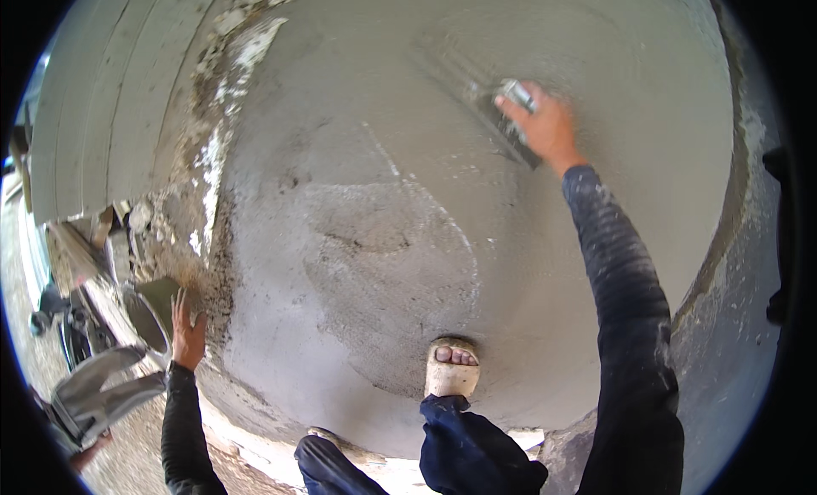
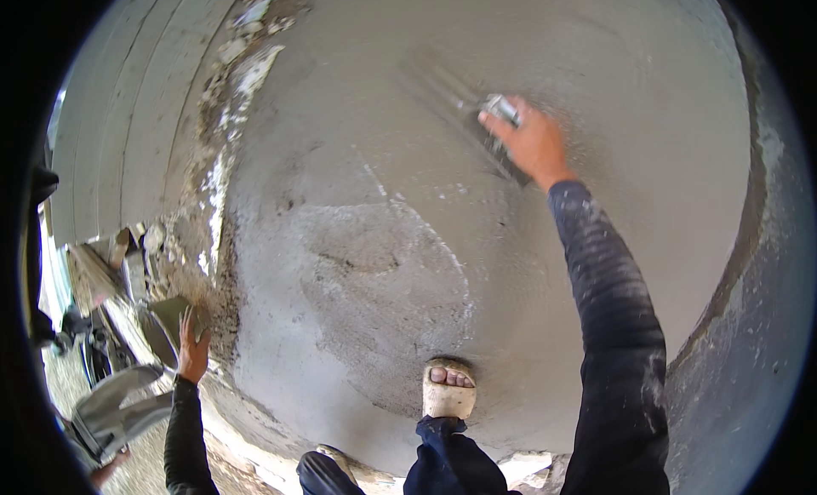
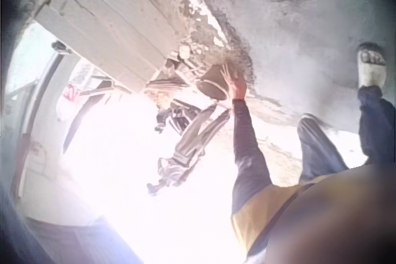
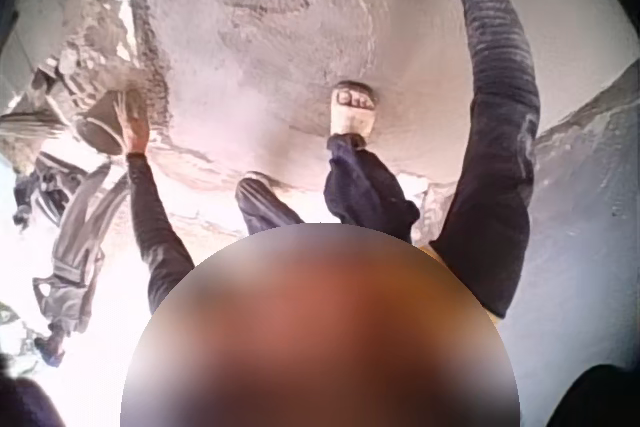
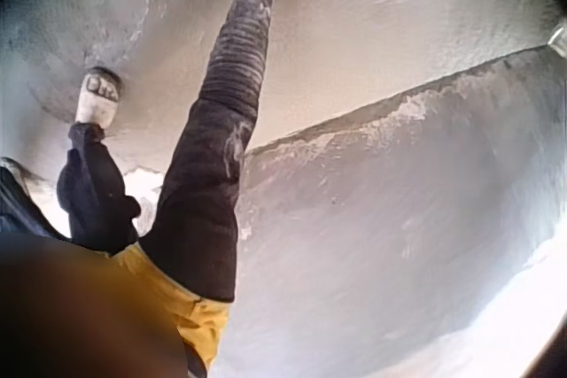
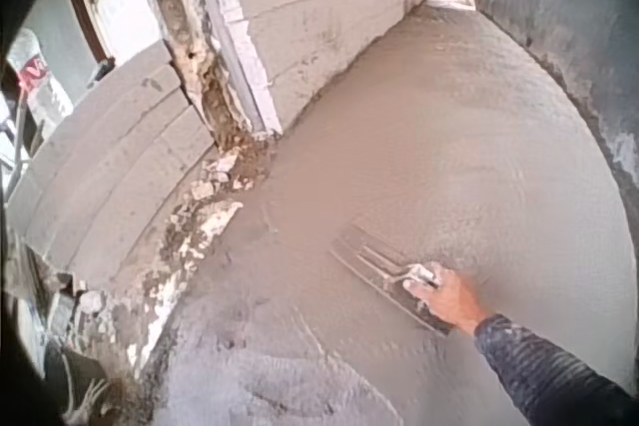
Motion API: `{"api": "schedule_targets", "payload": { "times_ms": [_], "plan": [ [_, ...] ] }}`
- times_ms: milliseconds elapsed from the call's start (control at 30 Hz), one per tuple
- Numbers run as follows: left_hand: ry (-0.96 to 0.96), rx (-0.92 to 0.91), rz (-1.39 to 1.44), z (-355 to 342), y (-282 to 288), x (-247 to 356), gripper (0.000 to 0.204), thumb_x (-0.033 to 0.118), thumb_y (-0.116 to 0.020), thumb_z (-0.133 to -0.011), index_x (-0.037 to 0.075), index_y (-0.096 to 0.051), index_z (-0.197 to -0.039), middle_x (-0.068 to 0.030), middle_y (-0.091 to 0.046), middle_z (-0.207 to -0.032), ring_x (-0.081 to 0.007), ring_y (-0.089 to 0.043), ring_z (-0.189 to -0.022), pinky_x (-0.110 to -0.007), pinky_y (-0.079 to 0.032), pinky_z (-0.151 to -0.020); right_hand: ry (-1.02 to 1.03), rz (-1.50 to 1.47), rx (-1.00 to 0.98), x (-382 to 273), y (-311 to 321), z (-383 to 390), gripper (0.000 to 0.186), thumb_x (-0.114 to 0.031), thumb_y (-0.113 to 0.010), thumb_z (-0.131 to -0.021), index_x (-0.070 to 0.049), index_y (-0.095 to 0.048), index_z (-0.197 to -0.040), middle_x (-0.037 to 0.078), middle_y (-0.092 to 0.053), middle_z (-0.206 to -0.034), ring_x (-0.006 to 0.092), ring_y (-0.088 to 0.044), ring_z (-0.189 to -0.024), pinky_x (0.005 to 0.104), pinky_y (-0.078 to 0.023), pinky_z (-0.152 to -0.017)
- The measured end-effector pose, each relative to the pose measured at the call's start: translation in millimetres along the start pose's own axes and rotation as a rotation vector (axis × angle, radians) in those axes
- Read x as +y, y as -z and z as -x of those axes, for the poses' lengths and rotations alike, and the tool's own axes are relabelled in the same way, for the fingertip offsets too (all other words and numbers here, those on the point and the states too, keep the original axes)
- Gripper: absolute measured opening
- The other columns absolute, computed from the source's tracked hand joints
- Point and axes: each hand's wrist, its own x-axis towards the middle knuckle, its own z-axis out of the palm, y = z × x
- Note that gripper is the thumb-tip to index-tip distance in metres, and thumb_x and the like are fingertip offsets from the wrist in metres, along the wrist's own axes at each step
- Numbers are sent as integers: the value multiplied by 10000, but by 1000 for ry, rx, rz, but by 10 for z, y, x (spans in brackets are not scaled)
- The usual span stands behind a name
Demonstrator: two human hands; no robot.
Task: The person pours wet concrete from a bucket onto a floor and spreads it with a trowel. They then use a broom to sweep and texture the surface, followed by additional trowel smoothing to finish the area.
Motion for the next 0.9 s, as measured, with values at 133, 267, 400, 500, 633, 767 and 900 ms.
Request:
{"api": "schedule_targets", "payload": {
  "times_ms": [133,267,400,500,633,767,900],
  "plan": [
    [30,6,144,-184,-113,245,726,203,-613,-980,27,-306,-1614,-242,-297,-1665,-444,-221,-1556,-512,-202,-1266,197,-3,-221,-451,-532,603,707,-603,-678,-929,4,-662,-1291,226,-755,-1086,364,-749,-943,420,-594,-857],
    [15,110,102,-801,-83,167,719,250,-585,-1009,25,-287,-1624,-254,-260,-1680,-418,-210,-1570,-498,-210,-1266,258,83,-401,-802,-810,1151,600,-557,-728,-918,-28,-705,-1199,168,-763,-929,314,-754,-825,404,-602,-766],
    [63,157,83,-1573,-256,-240,694,287,-555,-1035,19,-291,-1619,-270,-251,-1676,-399,-220,-1569,-490,-227,-1266,600,253,-310,-844,-904,1625,516,-535,-743,-907,-78,-708,-1145,127,-741,-869,255,-744,-771,374,-597,-722],
    [-7,166,-51,-2227,-586,-774,652,239,-547,-1030,27,-324,-1604,-281,-257,-1668,-426,-239,-1554,-510,-245,-1257,759,325,-30,-614,-867,1509,486,-545,-727,-911,-103,-671,-1107,94,-725,-848,251,-733,-749,380,-586,-694],
    [-174,152,-332,-2609,-1090,-1484,513,97,-553,-982,142,-506,-1491,-301,-331,-1618,-526,-358,-1460,-563,-365,-1177,131,314,176,-90,-620,936,514,-552,-692,-941,-70,-641,-1113,95,-736,-909,298,-728,-774,416,-577,-720],
    [69,44,-410,-2759,-1516,-1522,545,422,-405,-1104,200,-365,-1601,-270,-63,-1717,-601,-82,-1530,-719,-162,-1197,-268,60,561,507,-174,1223,567,-552,-622,-996,2,-615,-1115,148,-721,-919,281,-710,-754,422,-573,-693],
    [462,245,327,-2693,-1633,-1206,995,828,-362,-948,299,54,-1682,-73,109,-1758,-514,9,-1575,-751,-1,-1181,-741,-401,652,921,202,1851,664,-584,-553,-1025,68,-575,-1147,136,-646,-876,222,-635,-664,355,-547,-567]
  ]
}}
